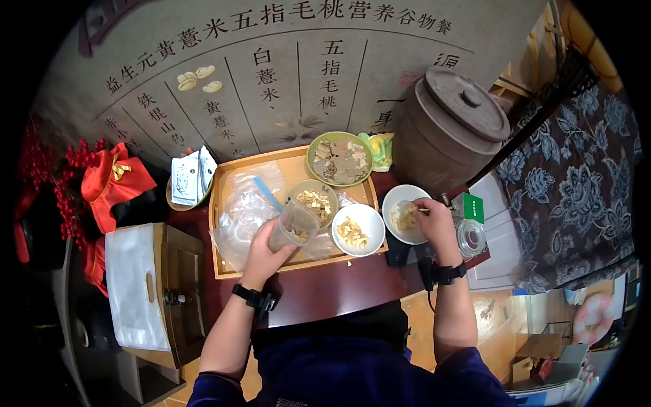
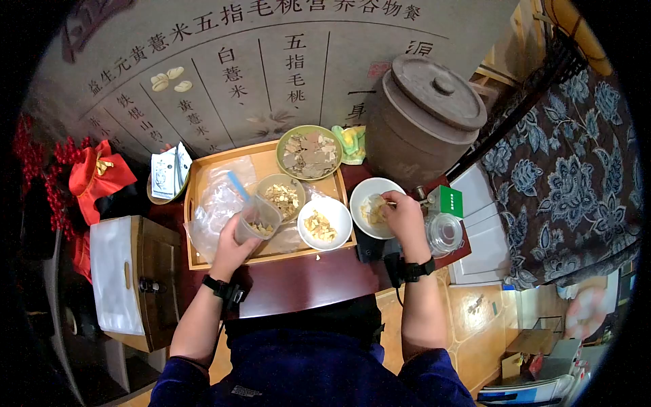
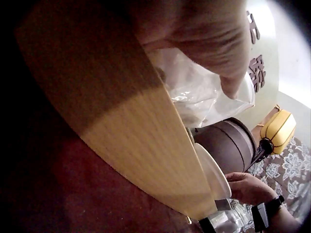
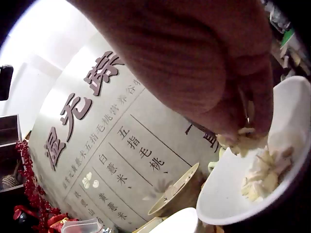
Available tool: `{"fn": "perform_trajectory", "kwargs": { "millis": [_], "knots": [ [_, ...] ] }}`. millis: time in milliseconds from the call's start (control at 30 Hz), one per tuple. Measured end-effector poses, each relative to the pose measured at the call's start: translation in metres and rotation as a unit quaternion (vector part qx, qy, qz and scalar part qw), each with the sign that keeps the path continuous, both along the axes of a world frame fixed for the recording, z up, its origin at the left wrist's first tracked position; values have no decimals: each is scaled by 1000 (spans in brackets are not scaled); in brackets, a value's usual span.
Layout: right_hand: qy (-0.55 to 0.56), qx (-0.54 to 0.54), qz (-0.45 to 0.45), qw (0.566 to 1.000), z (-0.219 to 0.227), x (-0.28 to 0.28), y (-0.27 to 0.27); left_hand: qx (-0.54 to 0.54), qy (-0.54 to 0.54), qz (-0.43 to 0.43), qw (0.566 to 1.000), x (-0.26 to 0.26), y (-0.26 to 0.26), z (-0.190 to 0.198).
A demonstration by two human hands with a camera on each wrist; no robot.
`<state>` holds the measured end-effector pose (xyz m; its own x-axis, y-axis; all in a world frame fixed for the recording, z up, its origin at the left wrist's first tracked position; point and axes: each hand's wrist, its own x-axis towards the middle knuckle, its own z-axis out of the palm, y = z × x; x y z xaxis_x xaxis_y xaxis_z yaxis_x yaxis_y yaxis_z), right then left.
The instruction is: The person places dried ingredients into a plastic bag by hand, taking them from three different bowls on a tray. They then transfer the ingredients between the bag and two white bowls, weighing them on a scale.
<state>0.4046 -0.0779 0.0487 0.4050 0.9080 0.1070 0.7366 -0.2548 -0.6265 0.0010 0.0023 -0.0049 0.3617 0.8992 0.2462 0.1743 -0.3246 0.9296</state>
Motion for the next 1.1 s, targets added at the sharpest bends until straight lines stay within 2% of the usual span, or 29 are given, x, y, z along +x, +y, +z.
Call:
{"fn": "perform_trajectory", "kwargs": {
  "millis": [133,200,333,433,533,667,733,767,800,867,900,1033,1100],
  "knots": [
    [19,27,-15,999,7,-3,-1,-16,-9,0,1000,0,0,-2],
    [-21,47,-28,998,8,-4,-1,-5,1,1,1000,-1,1,-4],
    [-27,53,-41,997,11,-5,-3,-28,12,-12,999,-1,1,-1],
    [-40,76,-29,996,12,-8,-3,5,8,-4,1000,0,2,0],
    [-31,92,-2,995,8,-27,3,4,-6,-8,1000,-1,2,-2],
    [41,62,149,986,5,-88,7,10,6,-7,1000,1,1,1],
    [-1,42,202,979,3,-114,8,6,8,-5,1000,0,0,2],
    [-40,86,240,966,-13,-121,11,-9,-2,-3,1000,1,-1,2],
    [-39,88,241,966,-25,-123,13,-25,-13,-1,1000,1,-1,1],
    [-113,36,225,967,-32,-130,16,-24,-6,2,1000,0,-1,-1],
    [-110,71,219,967,-34,-131,15,-24,-2,4,1000,-1,0,-3],
    [-99,43,229,967,-37,-123,16,1,5,-3,1000,-1,3,-7],
    [-71,51,203,975,-36,-120,15,-7,-8,0,1000,0,1,-3]
  ]
}}
